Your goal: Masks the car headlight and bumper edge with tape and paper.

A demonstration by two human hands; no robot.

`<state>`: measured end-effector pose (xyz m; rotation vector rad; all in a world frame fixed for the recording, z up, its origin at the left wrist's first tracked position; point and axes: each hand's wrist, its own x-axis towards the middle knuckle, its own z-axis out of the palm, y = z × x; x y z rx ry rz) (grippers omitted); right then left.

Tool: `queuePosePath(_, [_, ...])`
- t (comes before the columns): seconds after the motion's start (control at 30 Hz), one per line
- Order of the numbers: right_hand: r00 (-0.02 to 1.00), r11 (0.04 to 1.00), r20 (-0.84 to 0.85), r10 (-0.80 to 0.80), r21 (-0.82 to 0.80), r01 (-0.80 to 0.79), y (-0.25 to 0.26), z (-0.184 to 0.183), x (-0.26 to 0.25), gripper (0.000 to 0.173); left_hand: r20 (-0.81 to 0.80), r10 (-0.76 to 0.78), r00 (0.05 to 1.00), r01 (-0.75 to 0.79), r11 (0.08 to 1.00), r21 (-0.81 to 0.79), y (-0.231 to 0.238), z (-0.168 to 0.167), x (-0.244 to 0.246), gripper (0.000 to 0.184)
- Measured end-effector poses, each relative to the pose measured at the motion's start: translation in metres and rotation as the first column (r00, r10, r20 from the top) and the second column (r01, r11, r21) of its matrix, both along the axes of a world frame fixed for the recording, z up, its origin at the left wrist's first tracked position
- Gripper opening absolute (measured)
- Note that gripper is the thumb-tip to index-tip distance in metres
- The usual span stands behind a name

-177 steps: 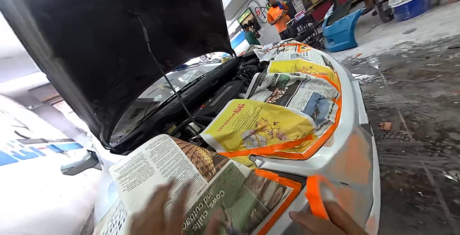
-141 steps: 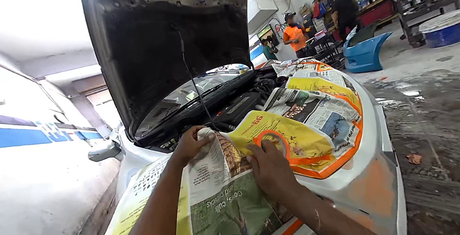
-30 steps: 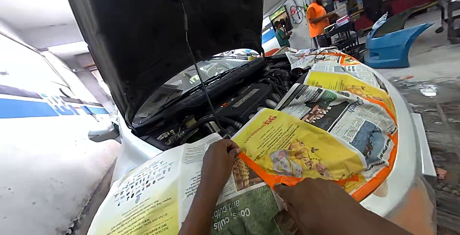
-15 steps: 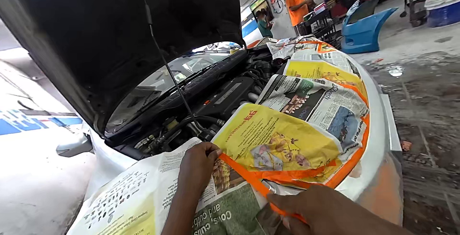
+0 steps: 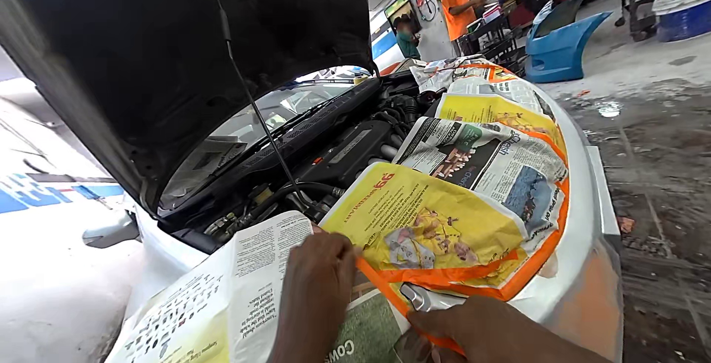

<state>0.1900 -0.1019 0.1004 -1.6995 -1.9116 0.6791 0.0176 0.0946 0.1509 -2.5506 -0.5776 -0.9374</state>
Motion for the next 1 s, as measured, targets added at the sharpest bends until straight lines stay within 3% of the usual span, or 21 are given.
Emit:
queuePosePath(0.07, [1.000, 1.000, 0.004, 0.003, -0.022, -0.003, 0.000, 0.002, 0.000, 0.045, -0.128, -0.021, 0.992, -0.003, 0.983, -0.186, -0.015, -0.008, 0.001, 0.032])
queuePosePath(0.17, [1.000, 0.999, 0.025, 0.012, -0.046, -0.011, 0.001, 0.005, -0.001, 0.045, -0.219, 0.005, 0.976, -0.074, 0.949, -0.307, -0.010, -0.010, 0.001, 0.022])
queuePosePath(0.3, [0.999, 0.998, 0.044, 0.018, -0.059, -0.016, 0.001, 0.009, -0.001, 0.045, -0.303, -0.019, 0.953, -0.074, 0.954, -0.291, -0.006, -0.006, 0.004, 0.021])
queuePosePath(0.47, [0.998, 0.998, 0.063, 0.023, -0.058, -0.019, 0.003, 0.013, -0.001, 0.043, -0.249, 0.002, 0.969, -0.049, 0.982, -0.183, -0.012, -0.018, 0.001, 0.019])
queuePosePath(0.7, [0.997, 0.997, -0.025, -0.068, 0.043, 0.069, -0.017, 0.014, 0.012, 0.046, -0.473, 0.167, 0.865, -0.345, 0.883, -0.319, -0.026, 0.008, 0.019, 0.022])
queuePosePath(0.8, [0.998, 0.995, -0.014, -0.060, 0.085, 0.061, -0.020, -0.001, -0.001, 0.039, -0.421, 0.154, 0.894, -0.296, 0.908, -0.296, -0.024, 0.004, 0.016, 0.020])
queuePosePath(0.9, [0.998, 0.999, 0.041, -0.037, 0.016, 0.037, -0.011, -0.009, -0.007, 0.039, -0.354, 0.138, 0.925, -0.240, 0.934, -0.264, -0.029, -0.003, 0.015, 0.014])
queuePosePath(1.0, [1.000, 1.000, 0.020, 0.001, -0.030, -0.001, -0.004, -0.004, -0.004, 0.038, -0.202, -0.011, 0.979, -0.032, 0.977, -0.211, -0.033, -0.022, 0.008, 0.013])
